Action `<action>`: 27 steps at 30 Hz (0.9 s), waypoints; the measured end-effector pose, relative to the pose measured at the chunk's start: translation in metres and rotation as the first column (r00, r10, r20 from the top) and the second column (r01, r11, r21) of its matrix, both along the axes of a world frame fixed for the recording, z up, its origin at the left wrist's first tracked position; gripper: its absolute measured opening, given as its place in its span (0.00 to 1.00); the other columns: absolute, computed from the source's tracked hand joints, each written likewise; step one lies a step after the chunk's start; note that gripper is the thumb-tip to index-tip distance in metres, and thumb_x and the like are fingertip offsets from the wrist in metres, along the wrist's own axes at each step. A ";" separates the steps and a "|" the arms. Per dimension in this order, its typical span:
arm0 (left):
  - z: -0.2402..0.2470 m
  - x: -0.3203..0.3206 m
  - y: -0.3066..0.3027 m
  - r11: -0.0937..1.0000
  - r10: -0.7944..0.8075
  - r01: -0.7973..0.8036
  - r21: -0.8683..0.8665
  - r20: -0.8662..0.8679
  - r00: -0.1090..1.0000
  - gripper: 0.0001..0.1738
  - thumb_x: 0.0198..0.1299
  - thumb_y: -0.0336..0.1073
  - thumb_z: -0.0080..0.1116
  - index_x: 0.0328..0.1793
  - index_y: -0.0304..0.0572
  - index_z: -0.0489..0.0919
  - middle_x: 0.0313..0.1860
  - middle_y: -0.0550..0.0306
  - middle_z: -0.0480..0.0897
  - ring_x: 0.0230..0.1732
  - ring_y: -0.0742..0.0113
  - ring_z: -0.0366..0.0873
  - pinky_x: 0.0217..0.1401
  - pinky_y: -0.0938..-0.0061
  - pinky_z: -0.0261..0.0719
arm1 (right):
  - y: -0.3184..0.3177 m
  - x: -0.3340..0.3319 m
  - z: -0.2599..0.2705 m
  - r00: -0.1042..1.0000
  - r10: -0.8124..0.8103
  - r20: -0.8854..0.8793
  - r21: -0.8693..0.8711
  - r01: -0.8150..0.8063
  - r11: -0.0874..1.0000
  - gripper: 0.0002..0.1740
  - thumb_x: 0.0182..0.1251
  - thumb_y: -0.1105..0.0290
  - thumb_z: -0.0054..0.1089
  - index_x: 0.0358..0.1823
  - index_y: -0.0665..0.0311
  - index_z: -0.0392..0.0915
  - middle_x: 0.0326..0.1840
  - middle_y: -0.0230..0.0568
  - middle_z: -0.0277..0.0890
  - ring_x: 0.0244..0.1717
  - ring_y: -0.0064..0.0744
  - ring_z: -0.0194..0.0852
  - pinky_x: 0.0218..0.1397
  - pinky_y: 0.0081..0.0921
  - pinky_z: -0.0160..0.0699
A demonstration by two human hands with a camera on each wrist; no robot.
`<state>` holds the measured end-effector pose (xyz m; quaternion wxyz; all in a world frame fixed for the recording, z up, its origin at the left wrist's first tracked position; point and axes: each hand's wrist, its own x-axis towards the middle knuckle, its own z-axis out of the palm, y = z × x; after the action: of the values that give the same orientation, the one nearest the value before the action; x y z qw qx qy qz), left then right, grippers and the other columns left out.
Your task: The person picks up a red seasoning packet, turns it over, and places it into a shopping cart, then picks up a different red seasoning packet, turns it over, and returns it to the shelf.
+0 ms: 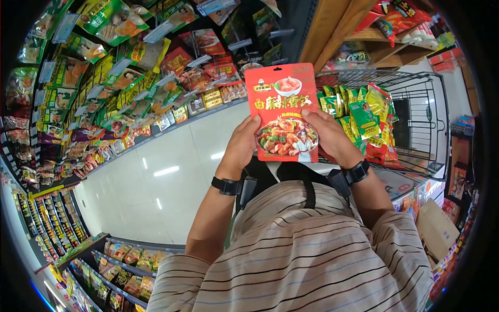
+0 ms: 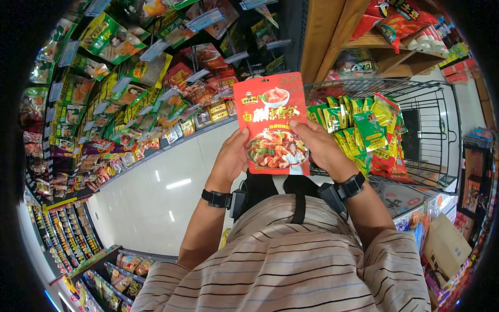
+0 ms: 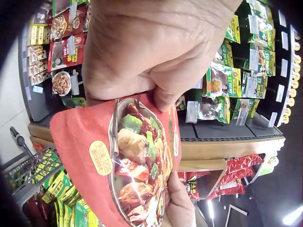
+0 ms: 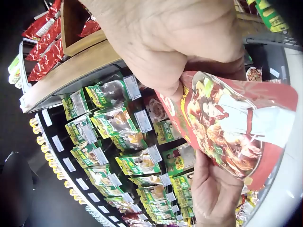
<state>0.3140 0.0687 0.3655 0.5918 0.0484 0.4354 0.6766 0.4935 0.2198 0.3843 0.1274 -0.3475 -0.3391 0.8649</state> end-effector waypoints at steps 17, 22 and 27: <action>-0.028 -0.008 -0.027 0.995 0.011 -0.008 -0.101 0.027 1.000 0.24 0.77 0.42 0.49 0.70 0.31 0.70 0.64 0.50 0.79 0.62 0.63 0.79 0.65 0.66 0.79 | -0.004 -0.011 -0.041 1.000 0.000 0.013 -0.064 0.001 0.998 0.18 0.76 0.64 0.58 0.60 0.67 0.76 0.55 0.37 0.81 0.55 0.23 0.80 0.59 0.22 0.79; -0.028 -0.009 -0.036 0.990 0.036 -0.035 -0.135 0.005 0.999 0.24 0.77 0.42 0.49 0.70 0.31 0.70 0.64 0.50 0.79 0.62 0.63 0.79 0.66 0.66 0.78 | -0.011 -0.018 -0.038 0.997 0.033 0.066 -0.059 -0.029 0.998 0.18 0.76 0.64 0.59 0.60 0.66 0.76 0.55 0.37 0.81 0.54 0.23 0.80 0.58 0.21 0.79; -0.037 -0.019 -0.043 0.988 0.060 -0.058 -0.141 0.012 0.998 0.24 0.77 0.42 0.50 0.69 0.31 0.71 0.64 0.50 0.79 0.61 0.63 0.80 0.66 0.66 0.78 | -0.021 -0.030 -0.047 0.995 -0.001 0.096 -0.107 0.011 0.994 0.19 0.76 0.63 0.58 0.60 0.68 0.76 0.54 0.36 0.81 0.52 0.23 0.80 0.55 0.20 0.81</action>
<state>0.2954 0.0260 0.3284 0.5771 -0.0119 0.4785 0.6617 0.4633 0.1987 0.3377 0.0947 -0.3961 -0.2970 0.8637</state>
